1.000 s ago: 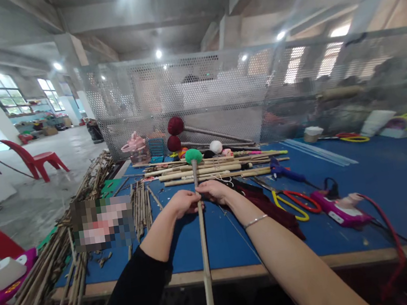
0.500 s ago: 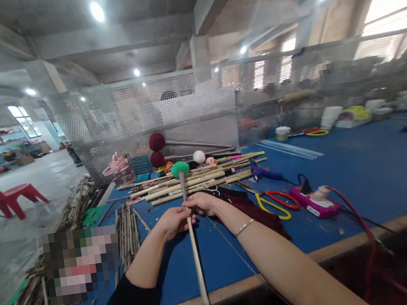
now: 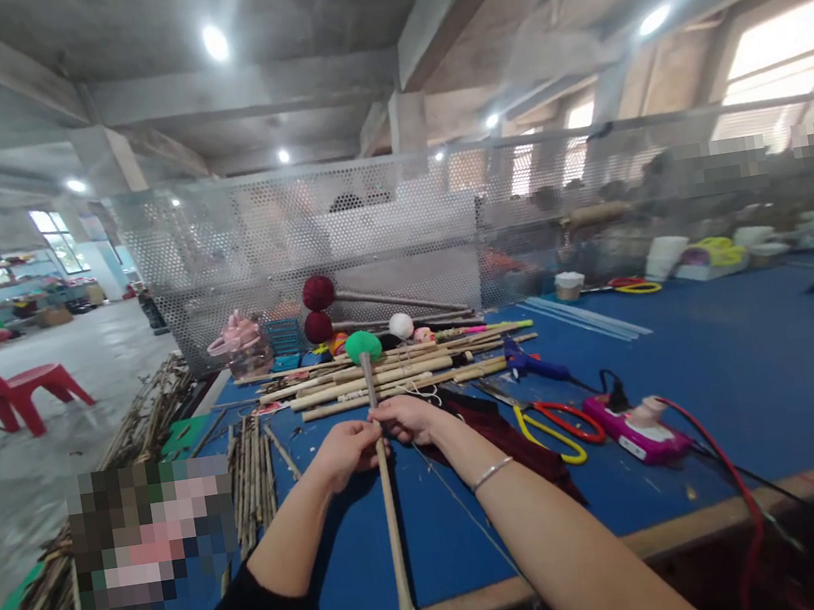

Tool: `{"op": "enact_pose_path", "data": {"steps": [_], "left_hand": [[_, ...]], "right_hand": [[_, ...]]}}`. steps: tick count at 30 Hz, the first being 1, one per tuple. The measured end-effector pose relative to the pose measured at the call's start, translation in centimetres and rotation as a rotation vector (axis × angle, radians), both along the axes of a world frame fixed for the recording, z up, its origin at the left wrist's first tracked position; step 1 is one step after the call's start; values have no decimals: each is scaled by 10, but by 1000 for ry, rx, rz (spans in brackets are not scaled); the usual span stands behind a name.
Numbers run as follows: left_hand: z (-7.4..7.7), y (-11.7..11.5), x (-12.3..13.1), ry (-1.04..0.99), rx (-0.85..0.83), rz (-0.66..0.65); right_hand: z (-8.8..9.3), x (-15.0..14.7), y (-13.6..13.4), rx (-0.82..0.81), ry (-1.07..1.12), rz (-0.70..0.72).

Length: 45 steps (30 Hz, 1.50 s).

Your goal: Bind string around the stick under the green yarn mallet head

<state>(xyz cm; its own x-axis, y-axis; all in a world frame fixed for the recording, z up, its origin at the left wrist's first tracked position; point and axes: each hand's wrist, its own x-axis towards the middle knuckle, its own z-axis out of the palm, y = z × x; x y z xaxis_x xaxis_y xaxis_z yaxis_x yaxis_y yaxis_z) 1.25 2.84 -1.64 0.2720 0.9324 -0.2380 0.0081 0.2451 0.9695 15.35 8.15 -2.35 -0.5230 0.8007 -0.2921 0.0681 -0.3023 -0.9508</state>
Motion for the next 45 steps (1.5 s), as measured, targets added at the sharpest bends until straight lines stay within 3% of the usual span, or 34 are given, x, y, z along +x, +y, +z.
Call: {"op": "enact_pose_path", "data": {"steps": [2,6,9,14,20,23,29,36,42,45], "left_hand": [[-2,0,1,50,-13,17],[-11,6,-3,243,130,104],[-14,8,-5,216,156,98],[-5,4,-5,133,8,32],[-7,2,-2,320,156,105],[-10,4,-2,270,173,91],[-6,2,-7,77,3,-58],[-7,1,-10,471,285,120],[-6,0,-3,159,130,47],[-4,-3,0,207,80,48]], "right_hand": [[-3,-2,0,60,-36,-55],[-7,-7,-1,123,-78,-93],[-3,-5,-2,78,-62,-42],[1,-2,-4,38,-44,-27],[-4,-5,-3,83,-69,-80],[-3,-4,-3,53,-59,-46],[3,-4,-6,35,-54,-12],[-3,-7,-4,89,-83,-48],[-3,-2,0,4,-12,0],[-5,-4,0,50,-36,-29]]}}
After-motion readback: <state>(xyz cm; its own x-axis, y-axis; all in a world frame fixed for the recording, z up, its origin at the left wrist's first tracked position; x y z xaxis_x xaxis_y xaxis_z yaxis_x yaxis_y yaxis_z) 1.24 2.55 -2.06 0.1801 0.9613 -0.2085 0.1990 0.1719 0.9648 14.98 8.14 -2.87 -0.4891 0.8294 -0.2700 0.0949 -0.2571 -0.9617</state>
